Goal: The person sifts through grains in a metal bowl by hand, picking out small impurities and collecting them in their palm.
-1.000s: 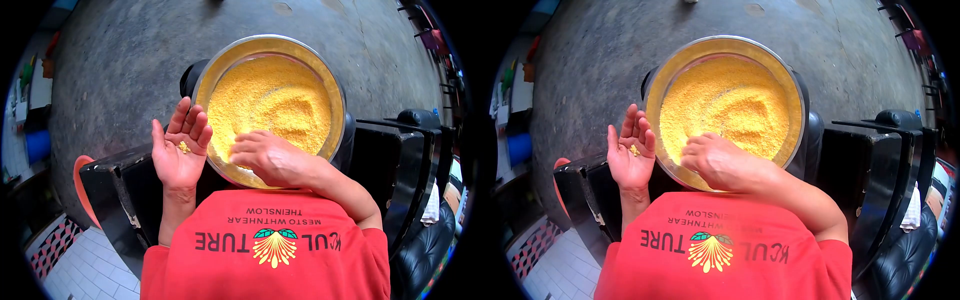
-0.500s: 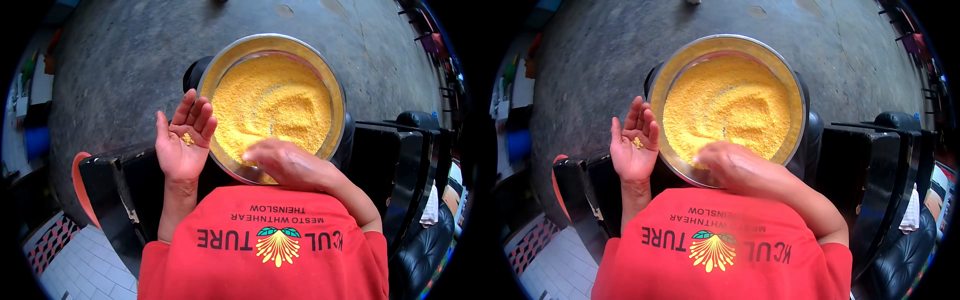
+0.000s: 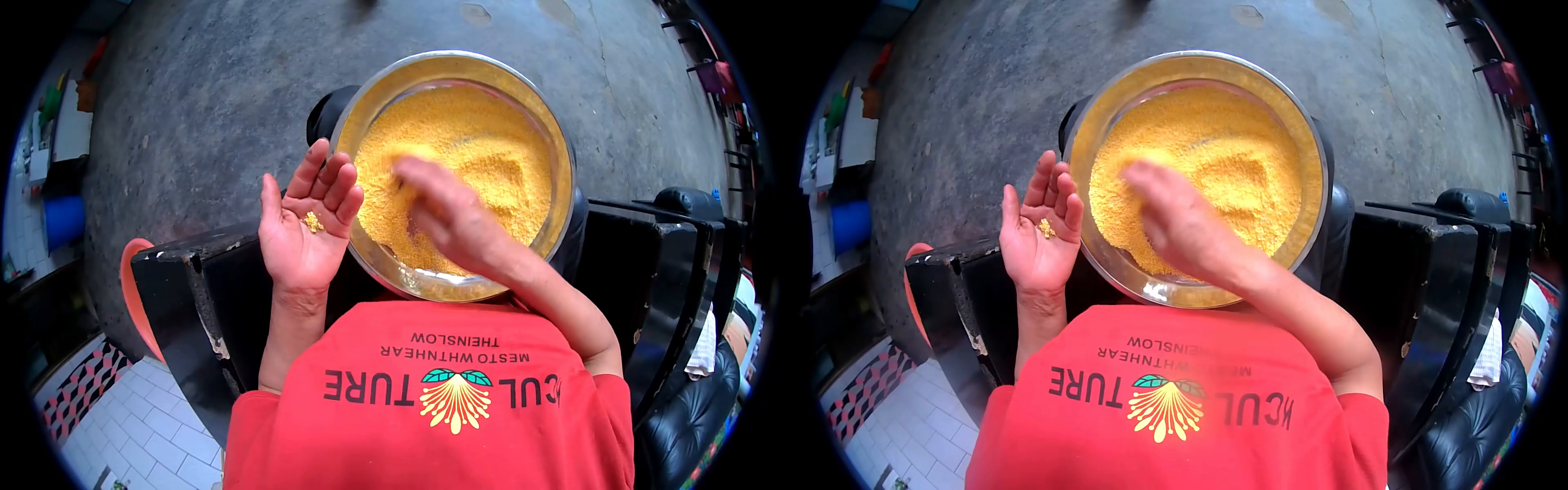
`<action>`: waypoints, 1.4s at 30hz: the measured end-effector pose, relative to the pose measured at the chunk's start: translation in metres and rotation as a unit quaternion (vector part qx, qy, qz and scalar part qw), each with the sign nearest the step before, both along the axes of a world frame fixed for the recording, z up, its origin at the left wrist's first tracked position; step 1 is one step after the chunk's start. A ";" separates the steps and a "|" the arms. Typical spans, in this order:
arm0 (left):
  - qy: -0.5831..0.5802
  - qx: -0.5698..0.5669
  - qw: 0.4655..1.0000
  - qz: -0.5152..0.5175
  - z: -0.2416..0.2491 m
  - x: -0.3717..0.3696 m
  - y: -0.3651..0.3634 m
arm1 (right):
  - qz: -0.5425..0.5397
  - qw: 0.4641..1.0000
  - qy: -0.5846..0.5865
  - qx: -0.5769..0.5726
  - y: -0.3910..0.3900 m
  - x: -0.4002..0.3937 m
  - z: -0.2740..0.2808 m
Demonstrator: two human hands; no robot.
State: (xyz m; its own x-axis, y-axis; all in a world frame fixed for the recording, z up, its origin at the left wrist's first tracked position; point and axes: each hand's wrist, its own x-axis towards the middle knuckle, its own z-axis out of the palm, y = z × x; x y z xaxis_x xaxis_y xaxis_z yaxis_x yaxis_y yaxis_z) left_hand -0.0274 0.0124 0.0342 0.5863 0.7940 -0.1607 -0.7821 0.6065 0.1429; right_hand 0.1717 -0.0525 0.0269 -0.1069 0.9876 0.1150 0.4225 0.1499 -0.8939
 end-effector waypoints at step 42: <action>-0.021 -0.009 1.000 -0.006 -0.002 -0.003 0.003 | 0.174 0.969 -0.174 -0.013 -0.030 0.025 0.030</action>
